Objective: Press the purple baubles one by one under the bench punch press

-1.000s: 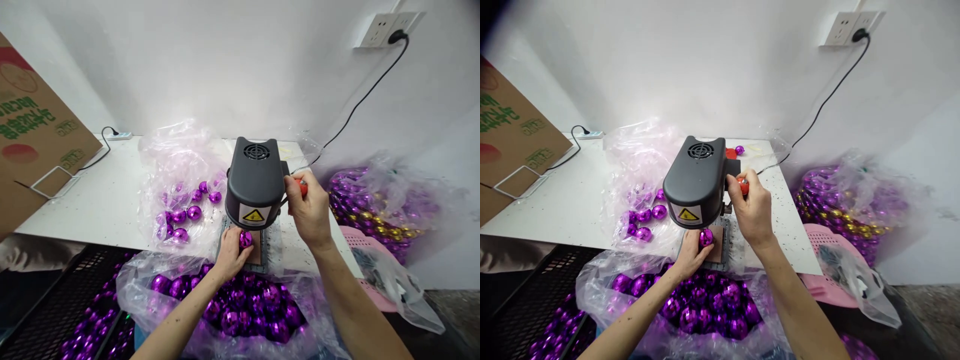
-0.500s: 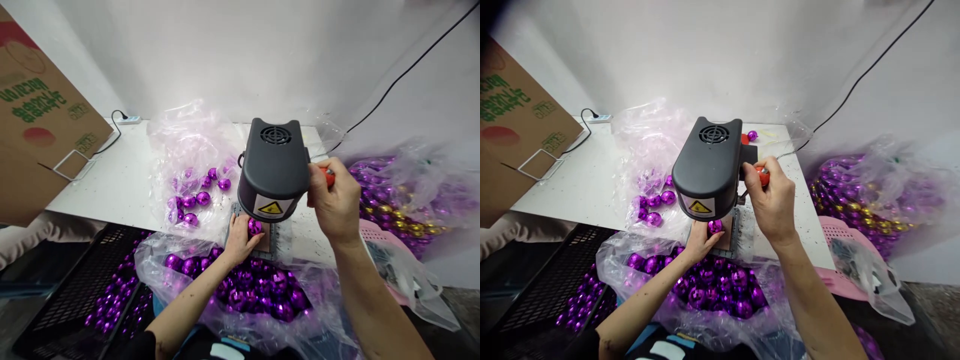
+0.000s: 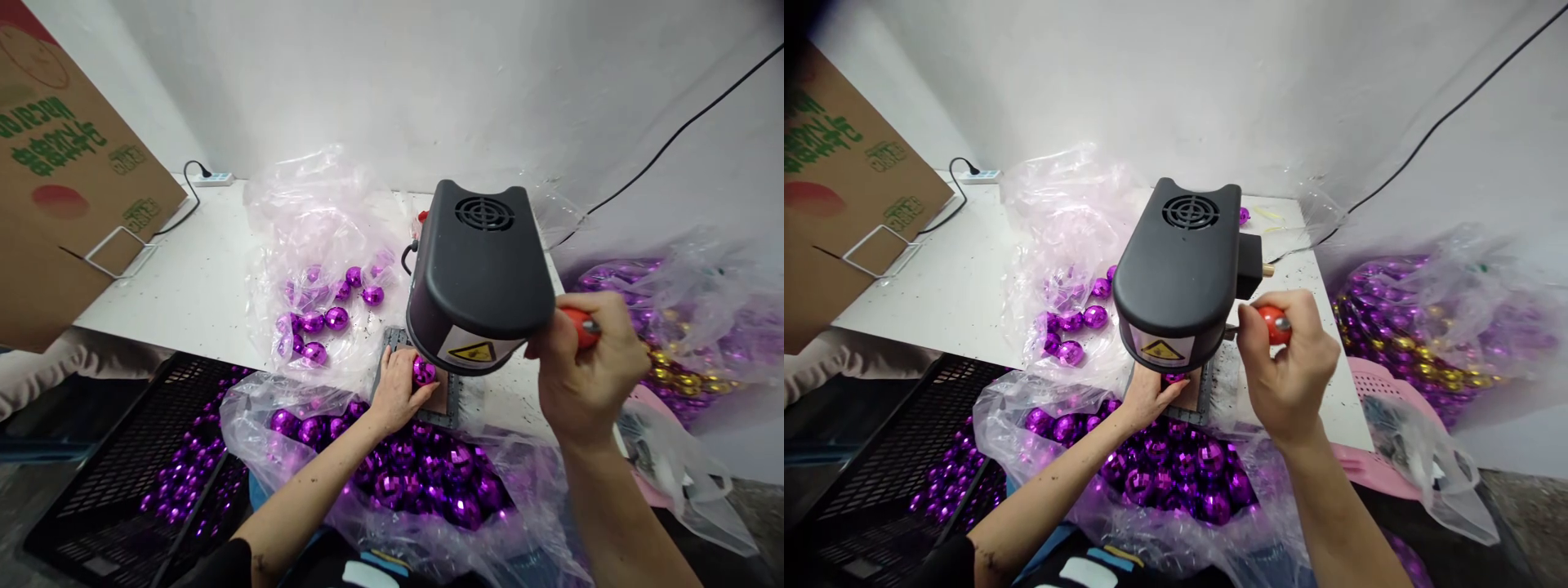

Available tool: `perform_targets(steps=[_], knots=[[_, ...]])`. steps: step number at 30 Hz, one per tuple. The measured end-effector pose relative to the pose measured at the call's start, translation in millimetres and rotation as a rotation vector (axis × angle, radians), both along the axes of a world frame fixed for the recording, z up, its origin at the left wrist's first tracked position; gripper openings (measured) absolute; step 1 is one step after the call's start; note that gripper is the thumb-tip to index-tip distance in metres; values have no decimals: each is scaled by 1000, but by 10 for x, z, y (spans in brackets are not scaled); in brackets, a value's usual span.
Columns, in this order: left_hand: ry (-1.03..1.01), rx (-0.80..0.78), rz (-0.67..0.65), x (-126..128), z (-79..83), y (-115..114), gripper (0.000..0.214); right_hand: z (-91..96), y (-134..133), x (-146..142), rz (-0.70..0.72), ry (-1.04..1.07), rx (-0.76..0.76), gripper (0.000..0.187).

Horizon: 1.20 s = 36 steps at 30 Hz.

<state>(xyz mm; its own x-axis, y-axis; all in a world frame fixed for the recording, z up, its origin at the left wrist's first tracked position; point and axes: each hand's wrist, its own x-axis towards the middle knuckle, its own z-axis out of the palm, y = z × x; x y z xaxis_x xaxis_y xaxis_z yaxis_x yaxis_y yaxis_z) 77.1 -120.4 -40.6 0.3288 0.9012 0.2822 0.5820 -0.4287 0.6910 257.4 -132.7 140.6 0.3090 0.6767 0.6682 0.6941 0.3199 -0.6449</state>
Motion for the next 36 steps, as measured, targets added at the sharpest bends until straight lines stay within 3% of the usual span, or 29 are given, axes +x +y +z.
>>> perform_targets(steps=[3,8,17,27,36], knots=[[2,-16,-17,-1,7,6,35,-167,-113,-3,30,-94,148,11],[-10,-46,-42,-5,5,22,33,-468,-226,20,114,-182,328,21],[-6,-74,-56,-10,20,5,34,-898,-462,8,73,-255,218,17],[8,-18,-36,-10,-48,12,30,-951,-489,-77,44,-275,168,16],[16,-27,-44,-3,-20,23,24,-1119,-469,-92,30,-235,225,22]])
